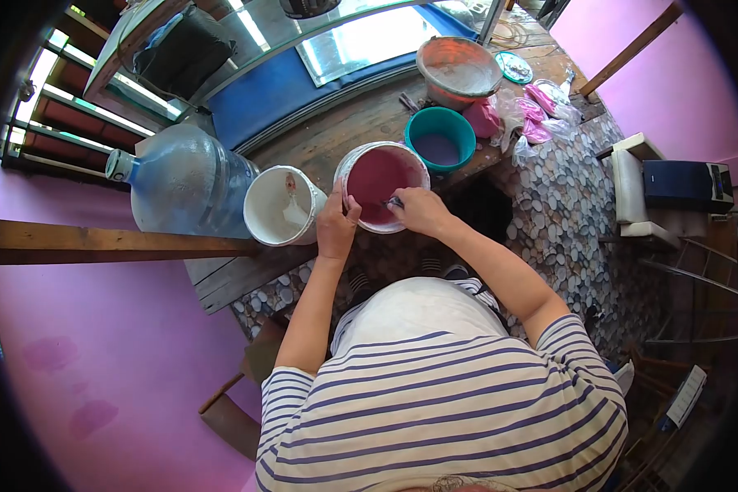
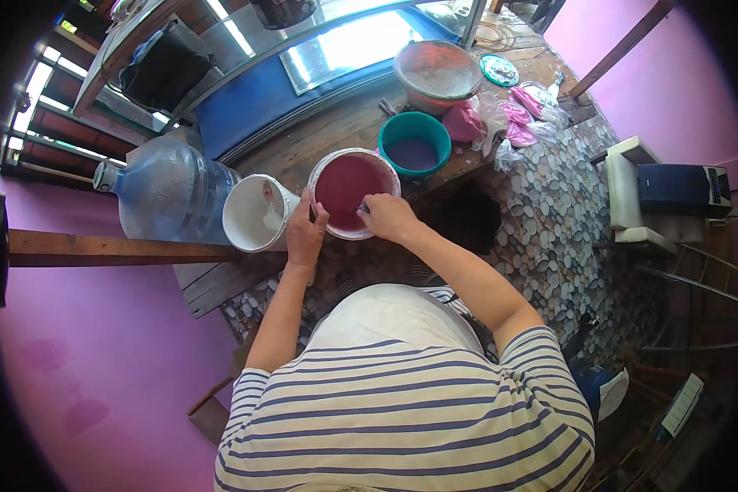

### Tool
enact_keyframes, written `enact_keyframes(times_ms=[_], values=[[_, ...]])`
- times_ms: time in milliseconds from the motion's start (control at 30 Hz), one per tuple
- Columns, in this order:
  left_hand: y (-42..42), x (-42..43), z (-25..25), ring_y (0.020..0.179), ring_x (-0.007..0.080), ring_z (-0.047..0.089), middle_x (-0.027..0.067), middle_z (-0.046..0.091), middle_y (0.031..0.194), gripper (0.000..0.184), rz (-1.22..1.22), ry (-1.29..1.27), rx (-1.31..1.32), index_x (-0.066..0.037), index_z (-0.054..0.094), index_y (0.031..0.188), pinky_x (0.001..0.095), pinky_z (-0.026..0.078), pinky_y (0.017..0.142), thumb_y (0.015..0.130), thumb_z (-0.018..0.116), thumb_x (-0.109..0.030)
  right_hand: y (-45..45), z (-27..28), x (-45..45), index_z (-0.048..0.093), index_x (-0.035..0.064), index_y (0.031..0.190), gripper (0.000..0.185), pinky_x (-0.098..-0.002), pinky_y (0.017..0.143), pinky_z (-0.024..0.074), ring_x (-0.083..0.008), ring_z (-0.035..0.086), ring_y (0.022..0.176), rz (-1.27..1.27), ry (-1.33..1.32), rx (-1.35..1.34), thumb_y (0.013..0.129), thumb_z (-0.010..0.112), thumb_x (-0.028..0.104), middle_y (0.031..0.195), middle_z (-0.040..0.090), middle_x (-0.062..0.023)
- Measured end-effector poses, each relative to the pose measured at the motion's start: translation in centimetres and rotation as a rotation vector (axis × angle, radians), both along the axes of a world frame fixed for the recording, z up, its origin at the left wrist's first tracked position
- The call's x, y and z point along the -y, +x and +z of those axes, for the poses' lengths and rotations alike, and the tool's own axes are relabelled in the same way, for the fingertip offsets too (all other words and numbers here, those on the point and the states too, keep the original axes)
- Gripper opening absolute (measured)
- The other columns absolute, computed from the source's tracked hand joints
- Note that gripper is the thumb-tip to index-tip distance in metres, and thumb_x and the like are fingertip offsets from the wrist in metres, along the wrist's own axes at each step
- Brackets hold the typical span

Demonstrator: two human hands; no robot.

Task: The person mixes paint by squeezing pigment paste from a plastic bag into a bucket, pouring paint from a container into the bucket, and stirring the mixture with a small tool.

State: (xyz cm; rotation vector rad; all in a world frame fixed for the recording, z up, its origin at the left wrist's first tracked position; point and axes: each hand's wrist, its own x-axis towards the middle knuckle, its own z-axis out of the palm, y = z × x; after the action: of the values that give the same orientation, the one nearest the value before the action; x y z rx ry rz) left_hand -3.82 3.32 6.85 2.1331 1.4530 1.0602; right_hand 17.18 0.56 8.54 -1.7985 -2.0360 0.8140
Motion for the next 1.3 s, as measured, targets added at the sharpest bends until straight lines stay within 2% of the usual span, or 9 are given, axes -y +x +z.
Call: enact_keyframes(times_ms=[67, 133, 300, 467, 567, 633, 833, 1033, 1300], values=[[-0.2, -0.2, 0.2, 0.076, 0.0383, 0.067, 0.0218, 0.067, 0.092, 0.046, -0.005, -0.002, 0.02, -0.001, 0.056, 0.136, 0.046, 0.054, 0.068, 0.093, 0.062, -0.019, 0.7, -0.8, -0.3, 0.069, 0.0015, 0.097, 0.029, -0.0504, 0.082, 0.0535, -0.0389, 0.069, 0.089, -0.083, 0.048, 0.048, 0.094, 0.061, 0.029, 0.094, 0.071, -0.0203], [-0.3, -0.2, 0.4, 0.093, 0.0414, 0.068, 0.0256, 0.068, 0.104, 0.049, -0.013, -0.141, -0.005, -0.001, 0.054, 0.138, 0.045, 0.054, 0.082, 0.097, 0.059, -0.025, 0.8, -1.2, -0.8, 0.067, 0.0022, 0.097, 0.027, -0.05, 0.08, 0.0538, -0.0384, 0.069, 0.088, -0.114, 0.14, 0.081, 0.095, 0.061, 0.028, 0.094, 0.07, -0.0196], [0.6, -0.1, 0.6, 0.093, 0.0412, 0.068, 0.0258, 0.068, 0.103, 0.05, -0.034, -0.145, 0.003, -0.001, 0.053, 0.139, 0.0453, 0.054, 0.081, 0.097, 0.059, -0.025, -0.2, -1.8, -2.7, 0.064, 0.0037, 0.098, 0.022, -0.0474, 0.076, 0.0547, -0.0356, 0.069, 0.088, -0.174, 0.33, 0.107, 0.096, 0.059, 0.026, 0.094, 0.068, -0.0177], [0.8, -0.4, 0.3, 0.093, 0.0411, 0.068, 0.0259, 0.068, 0.104, 0.049, -0.026, -0.118, 0.012, -0.001, 0.053, 0.139, 0.0457, 0.054, 0.08, 0.097, 0.059, -0.025, -0.6, -2.7, -1.4, 0.065, 0.0045, 0.098, 0.02, -0.0459, 0.075, 0.0554, -0.0337, 0.069, 0.085, 0.192, 0.322, 0.099, 0.095, 0.059, 0.024, 0.093, 0.068, -0.0152], [0.6, -0.4, 0.3, 0.092, 0.0411, 0.068, 0.0258, 0.067, 0.104, 0.049, -0.015, -0.166, 0.027, 0.0, 0.053, 0.139, 0.0459, 0.054, 0.079, 0.097, 0.059, -0.025, 0.6, -1.5, 0.0, 0.065, 0.0048, 0.097, 0.02, -0.0448, 0.075, 0.0556, -0.0338, 0.069, 0.084, 0.159, 0.329, 0.058, 0.095, 0.059, 0.024, 0.093, 0.068, -0.015], [0.5, -0.6, -0.2, 0.069, 0.0357, 0.064, 0.0202, 0.064, 0.084, 0.048, -0.022, 0.008, 0.022, -0.001, 0.055, 0.138, 0.0455, 0.052, 0.065, 0.094, 0.061, -0.019, 1.2, -1.3, -0.4, 0.065, 0.0047, 0.097, 0.021, -0.0447, 0.075, 0.0558, -0.0334, 0.069, 0.084, 0.098, 0.302, 0.118, 0.095, 0.059, 0.024, 0.094, 0.068, -0.0151], [0.7, -0.2, -0.1, 0.071, 0.0349, 0.064, 0.0191, 0.064, 0.084, 0.048, -0.035, 0.015, 0.0, -0.002, 0.056, 0.138, 0.0447, 0.052, 0.066, 0.093, 0.062, -0.019, -0.6, -2.1, -3.0, 0.065, 0.0054, 0.095, 0.014, -0.0446, 0.072, 0.0562, -0.0315, 0.07, 0.086, -0.056, 0.388, 0.192, 0.092, 0.059, 0.017, 0.095, 0.066, -0.0139], [0.6, -0.5, -0.2, 0.075, 0.0361, 0.066, 0.0192, 0.065, 0.086, 0.047, -0.037, 0.028, 0.011, -0.004, 0.056, 0.138, 0.0448, 0.052, 0.067, 0.094, 0.062, -0.019, -0.3, -1.3, -1.0, 0.065, 0.0048, 0.096, 0.013, -0.0449, 0.071, 0.0551, -0.0311, 0.07, 0.08, 0.354, 0.348, 0.119, 0.089, 0.061, 0.015, 0.09, 0.066, -0.0133], [0.2, -0.1, 0.2, 0.087, 0.0399, 0.067, 0.0228, 0.067, 0.098, 0.047, -0.035, -0.05, -0.008, -0.001, 0.056, 0.137, 0.0451, 0.053, 0.077, 0.096, 0.06, -0.023, 2.3, -1.1, -3.4, 0.066, 0.0076, 0.099, 0.014, -0.0406, 0.07, 0.0566, -0.0275, 0.069, 0.085, 0.119, 0.452, 0.31, 0.091, 0.057, 0.016, 0.091, 0.065, -0.0107]])
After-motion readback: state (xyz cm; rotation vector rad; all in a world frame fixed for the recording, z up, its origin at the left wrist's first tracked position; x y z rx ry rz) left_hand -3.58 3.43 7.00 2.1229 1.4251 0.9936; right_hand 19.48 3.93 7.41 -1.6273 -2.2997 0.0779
